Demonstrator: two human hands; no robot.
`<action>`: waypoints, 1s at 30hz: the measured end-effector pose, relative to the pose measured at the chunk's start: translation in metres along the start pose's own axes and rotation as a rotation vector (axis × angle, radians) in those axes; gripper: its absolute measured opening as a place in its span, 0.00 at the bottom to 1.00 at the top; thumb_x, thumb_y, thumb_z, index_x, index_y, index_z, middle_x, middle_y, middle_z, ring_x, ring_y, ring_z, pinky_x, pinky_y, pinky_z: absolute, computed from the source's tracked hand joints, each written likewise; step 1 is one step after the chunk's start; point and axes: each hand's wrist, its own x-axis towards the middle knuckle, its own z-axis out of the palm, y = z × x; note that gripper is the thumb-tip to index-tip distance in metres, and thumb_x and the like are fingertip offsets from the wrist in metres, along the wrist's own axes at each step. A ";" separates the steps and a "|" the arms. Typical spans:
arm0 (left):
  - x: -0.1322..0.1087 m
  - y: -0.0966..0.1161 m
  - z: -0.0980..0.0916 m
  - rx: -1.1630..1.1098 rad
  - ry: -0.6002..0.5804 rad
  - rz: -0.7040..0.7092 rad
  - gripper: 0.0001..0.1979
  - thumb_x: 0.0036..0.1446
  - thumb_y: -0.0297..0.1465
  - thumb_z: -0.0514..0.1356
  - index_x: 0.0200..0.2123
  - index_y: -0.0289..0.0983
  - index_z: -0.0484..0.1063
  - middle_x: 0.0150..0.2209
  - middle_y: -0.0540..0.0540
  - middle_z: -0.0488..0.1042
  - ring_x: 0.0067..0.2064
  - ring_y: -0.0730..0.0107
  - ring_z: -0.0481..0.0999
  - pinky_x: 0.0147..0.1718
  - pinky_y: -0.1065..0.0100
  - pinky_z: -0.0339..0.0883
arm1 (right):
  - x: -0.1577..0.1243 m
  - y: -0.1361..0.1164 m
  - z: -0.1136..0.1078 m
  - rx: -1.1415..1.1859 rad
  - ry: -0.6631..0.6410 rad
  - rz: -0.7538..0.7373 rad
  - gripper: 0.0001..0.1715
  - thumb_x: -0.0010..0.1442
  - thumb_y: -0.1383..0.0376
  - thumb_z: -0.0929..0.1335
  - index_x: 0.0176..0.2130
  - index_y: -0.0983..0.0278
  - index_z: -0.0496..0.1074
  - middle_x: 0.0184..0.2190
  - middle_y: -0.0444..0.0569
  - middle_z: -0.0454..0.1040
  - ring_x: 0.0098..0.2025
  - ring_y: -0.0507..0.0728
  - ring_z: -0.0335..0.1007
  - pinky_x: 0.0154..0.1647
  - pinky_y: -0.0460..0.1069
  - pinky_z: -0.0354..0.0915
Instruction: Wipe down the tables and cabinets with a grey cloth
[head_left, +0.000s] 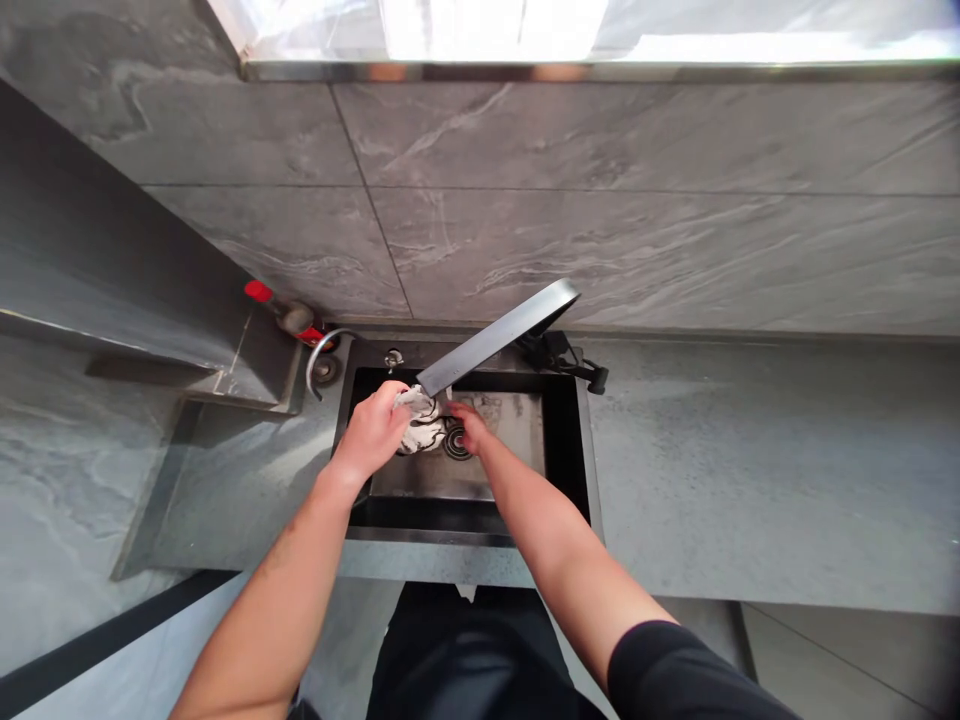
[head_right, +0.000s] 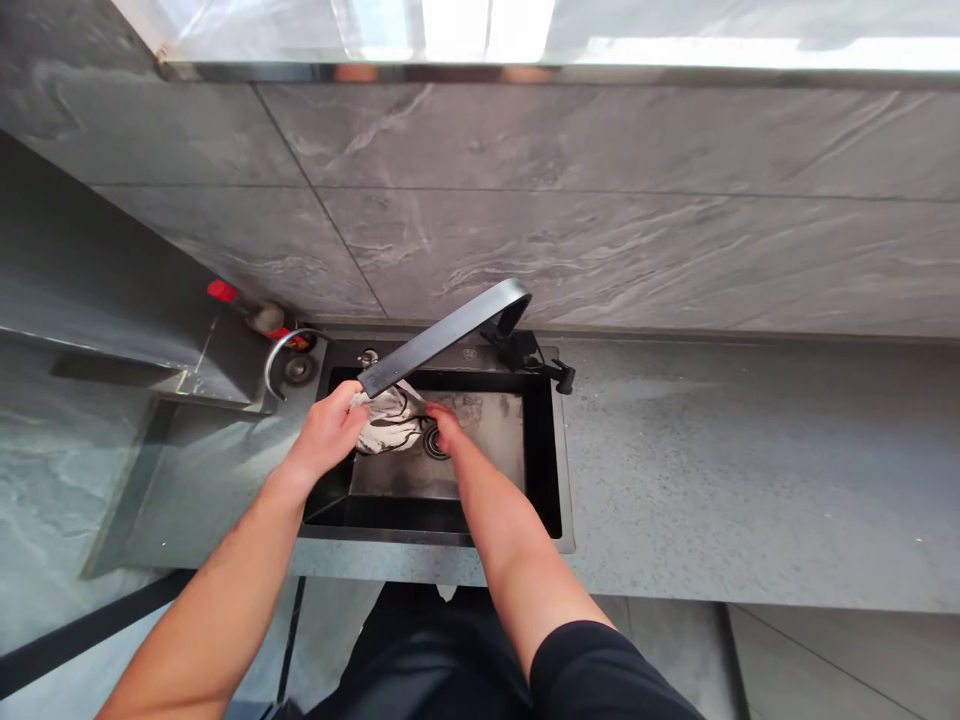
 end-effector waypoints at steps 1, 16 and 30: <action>0.000 0.006 -0.001 0.007 -0.024 -0.001 0.15 0.67 0.33 0.55 0.53 0.43 0.76 0.47 0.44 0.84 0.49 0.54 0.84 0.50 0.62 0.71 | -0.006 0.001 0.005 0.011 -0.020 0.000 0.24 0.52 0.53 0.76 0.48 0.58 0.82 0.46 0.51 0.86 0.46 0.64 0.80 0.45 0.57 0.74; 0.003 0.000 -0.021 0.167 -0.112 0.018 0.18 0.69 0.40 0.53 0.55 0.43 0.76 0.46 0.42 0.85 0.47 0.51 0.84 0.49 0.60 0.71 | -0.033 -0.008 0.048 0.098 0.038 -0.257 0.18 0.45 0.63 0.77 0.40 0.58 0.82 0.39 0.44 0.85 0.47 0.62 0.79 0.53 0.54 0.74; -0.005 -0.009 -0.027 0.084 -0.263 0.016 0.20 0.70 0.46 0.55 0.57 0.48 0.77 0.43 0.47 0.86 0.45 0.51 0.84 0.44 0.60 0.69 | -0.001 -0.005 -0.013 0.165 0.290 -0.158 0.09 0.44 0.67 0.69 0.29 0.58 0.78 0.32 0.44 0.81 0.46 0.60 0.76 0.51 0.52 0.74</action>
